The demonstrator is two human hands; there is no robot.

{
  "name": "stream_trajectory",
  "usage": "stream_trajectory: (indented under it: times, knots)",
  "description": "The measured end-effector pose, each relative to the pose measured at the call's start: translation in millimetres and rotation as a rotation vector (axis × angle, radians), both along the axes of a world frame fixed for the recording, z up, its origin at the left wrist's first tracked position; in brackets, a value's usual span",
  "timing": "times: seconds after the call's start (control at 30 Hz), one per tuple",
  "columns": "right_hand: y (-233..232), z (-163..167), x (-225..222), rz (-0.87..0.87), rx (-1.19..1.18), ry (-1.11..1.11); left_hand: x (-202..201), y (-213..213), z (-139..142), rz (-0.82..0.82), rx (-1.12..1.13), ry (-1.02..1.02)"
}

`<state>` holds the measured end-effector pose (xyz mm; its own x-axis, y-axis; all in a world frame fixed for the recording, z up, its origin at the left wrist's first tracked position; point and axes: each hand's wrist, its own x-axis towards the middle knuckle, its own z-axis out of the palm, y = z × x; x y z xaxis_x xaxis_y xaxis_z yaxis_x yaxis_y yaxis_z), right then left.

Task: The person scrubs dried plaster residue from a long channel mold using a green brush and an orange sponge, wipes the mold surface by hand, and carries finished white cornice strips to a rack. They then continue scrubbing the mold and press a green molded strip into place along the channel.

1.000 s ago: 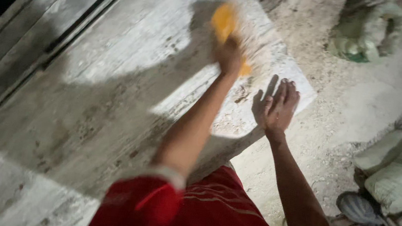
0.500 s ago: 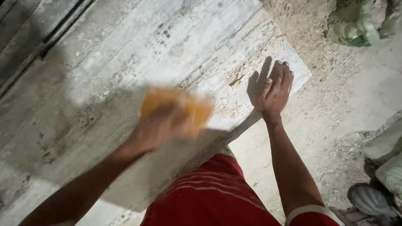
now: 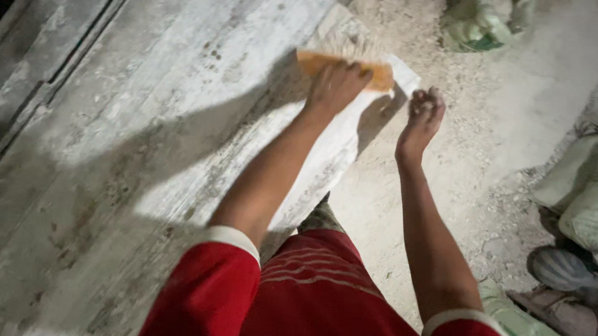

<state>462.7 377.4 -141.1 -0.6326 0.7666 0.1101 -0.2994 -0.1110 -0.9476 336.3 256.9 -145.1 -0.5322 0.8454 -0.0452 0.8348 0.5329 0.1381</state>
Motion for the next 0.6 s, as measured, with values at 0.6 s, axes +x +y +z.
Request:
stream_trajectory:
  times: [0.6]
  knots:
    - [-34, -21, -31, -0.172, 0.098, -0.463, -10, -19, -18, -0.098, 0.125, 0.575]
